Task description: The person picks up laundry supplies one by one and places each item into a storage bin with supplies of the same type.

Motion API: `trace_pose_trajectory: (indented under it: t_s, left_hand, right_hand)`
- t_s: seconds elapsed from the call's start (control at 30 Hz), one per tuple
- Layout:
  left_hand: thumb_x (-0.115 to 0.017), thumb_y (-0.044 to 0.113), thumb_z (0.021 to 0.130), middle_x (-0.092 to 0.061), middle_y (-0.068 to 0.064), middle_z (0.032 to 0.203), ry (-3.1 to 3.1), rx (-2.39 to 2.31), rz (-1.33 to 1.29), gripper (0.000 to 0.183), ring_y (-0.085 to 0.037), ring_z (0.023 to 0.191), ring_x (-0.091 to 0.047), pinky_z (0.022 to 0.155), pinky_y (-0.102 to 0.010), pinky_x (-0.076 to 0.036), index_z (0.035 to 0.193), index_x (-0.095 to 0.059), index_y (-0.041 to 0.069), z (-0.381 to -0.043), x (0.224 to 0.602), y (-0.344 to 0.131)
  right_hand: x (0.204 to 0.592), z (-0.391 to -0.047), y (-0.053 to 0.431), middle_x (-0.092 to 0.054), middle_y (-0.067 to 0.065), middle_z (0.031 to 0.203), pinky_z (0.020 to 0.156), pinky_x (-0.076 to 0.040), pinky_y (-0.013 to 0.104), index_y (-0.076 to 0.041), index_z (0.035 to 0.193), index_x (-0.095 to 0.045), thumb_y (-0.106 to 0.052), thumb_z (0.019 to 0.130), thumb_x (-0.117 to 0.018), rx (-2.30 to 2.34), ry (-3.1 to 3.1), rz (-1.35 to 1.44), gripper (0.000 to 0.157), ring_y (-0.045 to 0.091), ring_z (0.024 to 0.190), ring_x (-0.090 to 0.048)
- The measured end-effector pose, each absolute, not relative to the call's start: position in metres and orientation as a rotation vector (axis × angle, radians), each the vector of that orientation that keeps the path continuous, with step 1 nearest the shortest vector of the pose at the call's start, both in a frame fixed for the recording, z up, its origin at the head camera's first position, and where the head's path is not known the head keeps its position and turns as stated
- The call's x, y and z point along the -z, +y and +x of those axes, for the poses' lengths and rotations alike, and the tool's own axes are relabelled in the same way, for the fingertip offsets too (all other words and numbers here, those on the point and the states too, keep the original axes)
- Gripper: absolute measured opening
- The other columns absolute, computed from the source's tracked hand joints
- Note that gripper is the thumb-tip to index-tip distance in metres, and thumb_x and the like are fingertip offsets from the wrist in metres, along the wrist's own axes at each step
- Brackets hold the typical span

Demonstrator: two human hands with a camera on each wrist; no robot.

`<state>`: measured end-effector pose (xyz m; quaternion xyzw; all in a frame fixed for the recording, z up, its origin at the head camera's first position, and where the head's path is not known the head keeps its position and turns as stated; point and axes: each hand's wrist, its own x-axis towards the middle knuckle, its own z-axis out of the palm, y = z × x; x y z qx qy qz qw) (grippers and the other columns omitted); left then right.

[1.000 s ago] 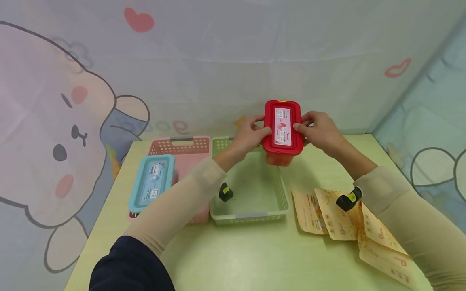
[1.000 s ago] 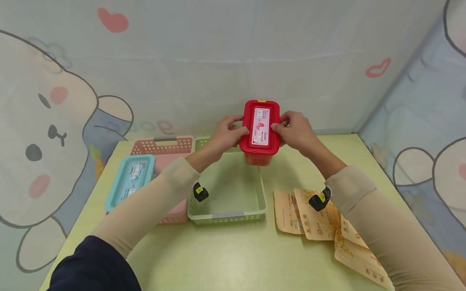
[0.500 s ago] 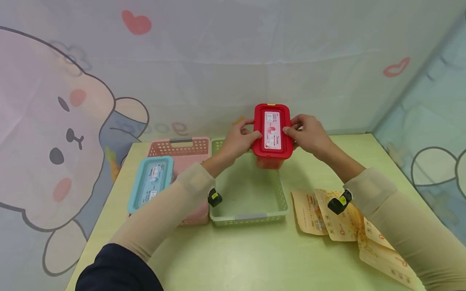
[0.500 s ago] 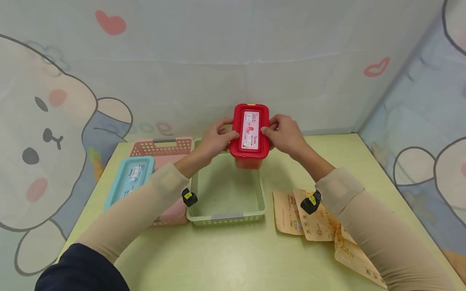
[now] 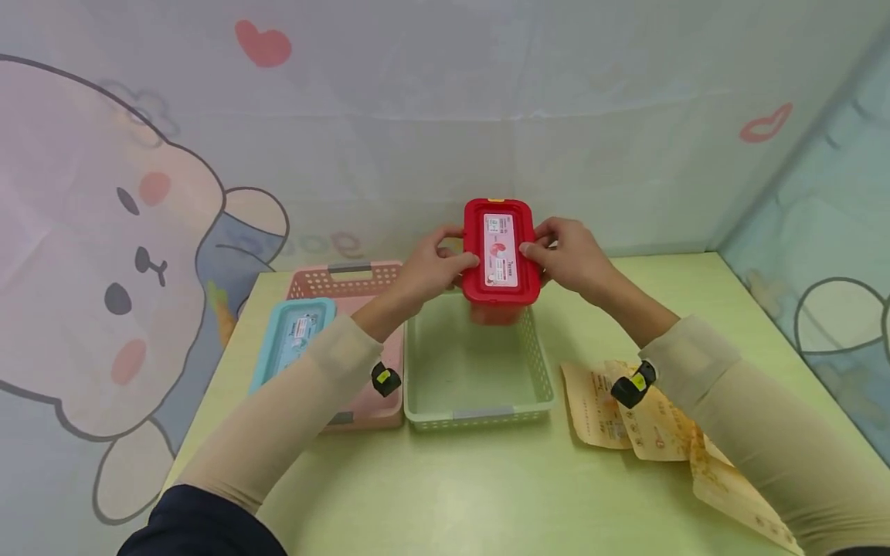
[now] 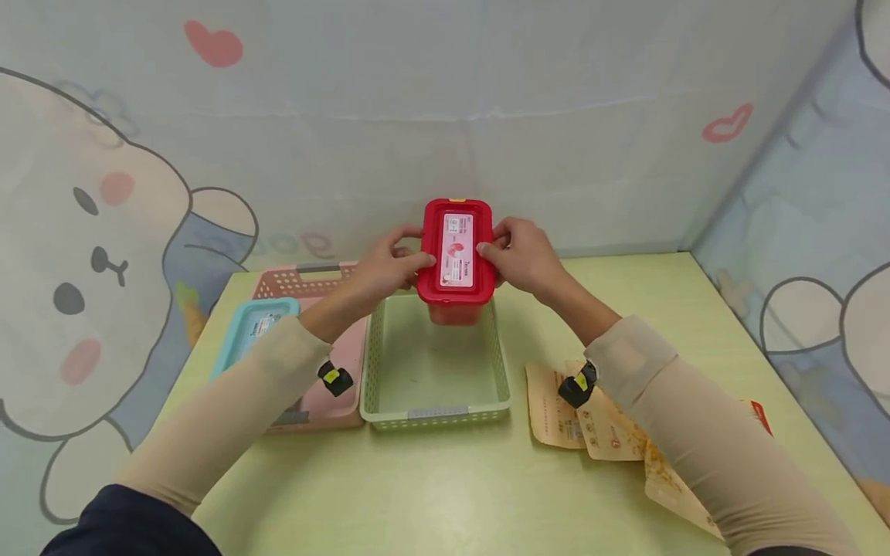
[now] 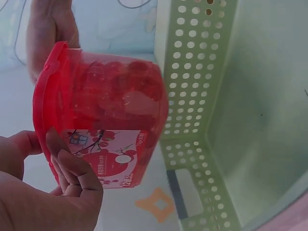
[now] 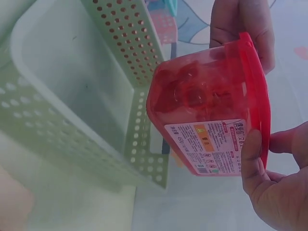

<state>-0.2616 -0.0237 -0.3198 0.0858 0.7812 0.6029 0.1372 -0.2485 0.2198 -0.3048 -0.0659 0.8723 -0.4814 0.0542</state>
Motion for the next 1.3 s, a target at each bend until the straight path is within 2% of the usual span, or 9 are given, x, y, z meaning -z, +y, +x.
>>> trace_pose_trajectory:
  t_s: [0.33,0.53,0.73,1.0,1.3]
  left_hand:
    - [-0.075,0.022,0.098,-0.072,-0.013,0.116,2.295,-1.717,0.207,0.06,-0.029,0.094,-0.075,0.092,-0.047,-0.061,0.15,-0.046,0.013,-0.25,0.308,-0.048]
    - [-0.073,0.022,0.1,-0.072,-0.015,0.117,2.286,-1.727,0.207,0.058,-0.027,0.092,-0.075,0.087,-0.039,-0.062,0.149,-0.045,0.012,-0.244,0.307,-0.063]
    - [-0.073,0.021,0.1,-0.071,-0.015,0.118,2.282,-1.738,0.185,0.057,-0.026,0.092,-0.074,0.093,-0.044,-0.061,0.149,-0.044,0.013,-0.237,0.303,-0.074]
    - [-0.069,0.022,0.102,-0.071,-0.014,0.112,2.314,-1.721,0.179,0.055,-0.023,0.083,-0.071,0.076,-0.03,-0.059,0.15,-0.041,0.013,-0.231,0.295,-0.087]
    - [-0.071,0.026,0.102,-0.069,-0.015,0.114,2.411,-1.621,0.146,0.06,-0.025,0.086,-0.072,0.078,-0.032,-0.061,0.152,-0.042,0.013,-0.222,0.289,-0.106]
  right_hand:
    - [0.306,-0.245,0.2,-0.062,0.022,0.12,0.079,-0.064,0.039,0.005,0.134,-0.054,-0.018,0.104,-0.068,1.538,2.568,-0.243,0.04,0.03,0.089,-0.074]
    - [0.305,-0.243,0.187,-0.062,0.022,0.117,0.08,-0.064,0.043,0.006,0.133,-0.054,-0.016,0.104,-0.067,1.556,2.531,-0.263,0.038,0.031,0.088,-0.074]
    - [0.306,-0.244,0.175,-0.063,0.02,0.116,0.077,-0.065,0.042,0.004,0.132,-0.055,-0.015,0.103,-0.069,1.575,2.496,-0.261,0.037,0.032,0.089,-0.075]
    - [0.302,-0.241,0.16,-0.064,0.019,0.118,0.077,-0.065,0.041,0.002,0.132,-0.055,-0.016,0.102,-0.07,1.62,2.456,-0.269,0.038,0.033,0.091,-0.075]
    - [0.303,-0.239,0.142,-0.066,0.019,0.113,0.074,-0.065,0.041,0.002,0.129,-0.056,-0.014,0.103,-0.069,1.644,2.421,-0.31,0.033,0.031,0.086,-0.076]
